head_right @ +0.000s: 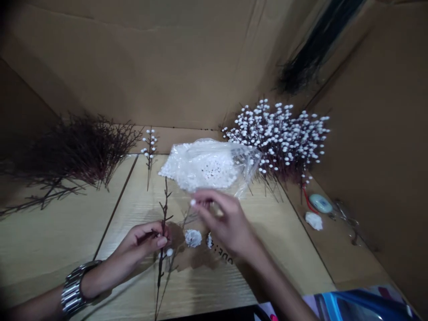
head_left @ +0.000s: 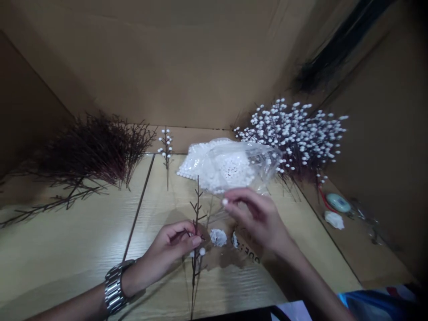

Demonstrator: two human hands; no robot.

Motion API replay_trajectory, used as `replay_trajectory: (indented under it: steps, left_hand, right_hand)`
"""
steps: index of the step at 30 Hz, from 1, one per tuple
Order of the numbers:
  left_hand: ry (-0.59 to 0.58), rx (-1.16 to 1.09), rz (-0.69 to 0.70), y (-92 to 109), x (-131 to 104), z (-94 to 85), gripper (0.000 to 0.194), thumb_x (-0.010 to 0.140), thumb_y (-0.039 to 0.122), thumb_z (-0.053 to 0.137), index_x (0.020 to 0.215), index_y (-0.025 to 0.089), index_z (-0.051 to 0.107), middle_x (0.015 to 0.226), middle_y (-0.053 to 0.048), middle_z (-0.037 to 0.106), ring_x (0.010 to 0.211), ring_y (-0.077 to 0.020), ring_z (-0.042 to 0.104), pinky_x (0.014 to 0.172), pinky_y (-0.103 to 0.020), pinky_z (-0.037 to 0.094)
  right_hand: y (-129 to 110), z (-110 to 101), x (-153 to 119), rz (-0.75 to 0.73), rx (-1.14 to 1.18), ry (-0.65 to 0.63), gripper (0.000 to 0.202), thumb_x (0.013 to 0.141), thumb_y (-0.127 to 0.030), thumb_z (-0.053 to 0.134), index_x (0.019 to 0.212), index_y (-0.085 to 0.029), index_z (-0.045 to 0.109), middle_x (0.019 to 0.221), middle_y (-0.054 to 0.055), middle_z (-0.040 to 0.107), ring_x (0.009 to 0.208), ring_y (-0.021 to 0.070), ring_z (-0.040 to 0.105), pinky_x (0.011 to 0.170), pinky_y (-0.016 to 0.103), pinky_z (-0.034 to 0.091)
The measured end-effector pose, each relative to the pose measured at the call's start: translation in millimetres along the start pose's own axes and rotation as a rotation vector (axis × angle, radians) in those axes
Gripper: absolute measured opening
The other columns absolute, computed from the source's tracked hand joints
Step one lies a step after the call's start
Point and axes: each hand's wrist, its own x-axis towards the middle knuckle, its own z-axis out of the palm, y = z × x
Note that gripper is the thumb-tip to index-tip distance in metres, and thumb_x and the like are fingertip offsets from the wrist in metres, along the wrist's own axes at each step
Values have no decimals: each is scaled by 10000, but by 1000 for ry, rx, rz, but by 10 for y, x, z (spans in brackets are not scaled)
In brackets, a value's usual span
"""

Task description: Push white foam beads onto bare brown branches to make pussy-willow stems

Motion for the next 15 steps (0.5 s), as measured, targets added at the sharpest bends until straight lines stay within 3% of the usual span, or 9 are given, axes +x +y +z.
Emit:
replay_trajectory:
  steps: [3, 6, 11, 15]
  left_hand:
    - [7, -25, -2, 14, 1, 13, 243, 920, 394, 666, 850, 161, 665, 811, -14, 585, 777, -161, 509, 707, -270, 377]
    - [18, -34, -17, 24, 6, 21, 244, 925, 408, 656, 884, 167, 668, 849, -25, 595, 803, -169, 517, 713, -277, 378]
    - [26, -23, -60, 30, 16, 17, 264, 914, 430, 667, 874, 169, 652, 827, -13, 577, 790, -164, 506, 702, -274, 369]
    - [8, -53, -70, 8, 11, 10, 257, 920, 421, 663, 884, 169, 634, 833, -11, 565, 799, -166, 504, 706, -281, 368]
  right_hand:
    - [-182, 251, -361, 2, 95, -10, 206, 903, -133, 673, 1074, -247, 689, 951, 3, 752, 841, 140, 709, 732, 269, 583]
    - [-248, 453, -549, 4, 126, 74, 270, 890, -77, 665, 1104, -240, 685, 993, 12, 746, 902, 137, 708, 785, 260, 587]
    - [-254, 628, -616, 31, 127, 205, 316, 863, -31, 669, 1111, -226, 687, 1010, 22, 752, 929, 141, 718, 812, 248, 601]
    - [-246, 659, -619, 26, 107, 202, 331, 845, -17, 684, 1102, -224, 696, 1012, 26, 758, 925, 147, 727, 810, 253, 616]
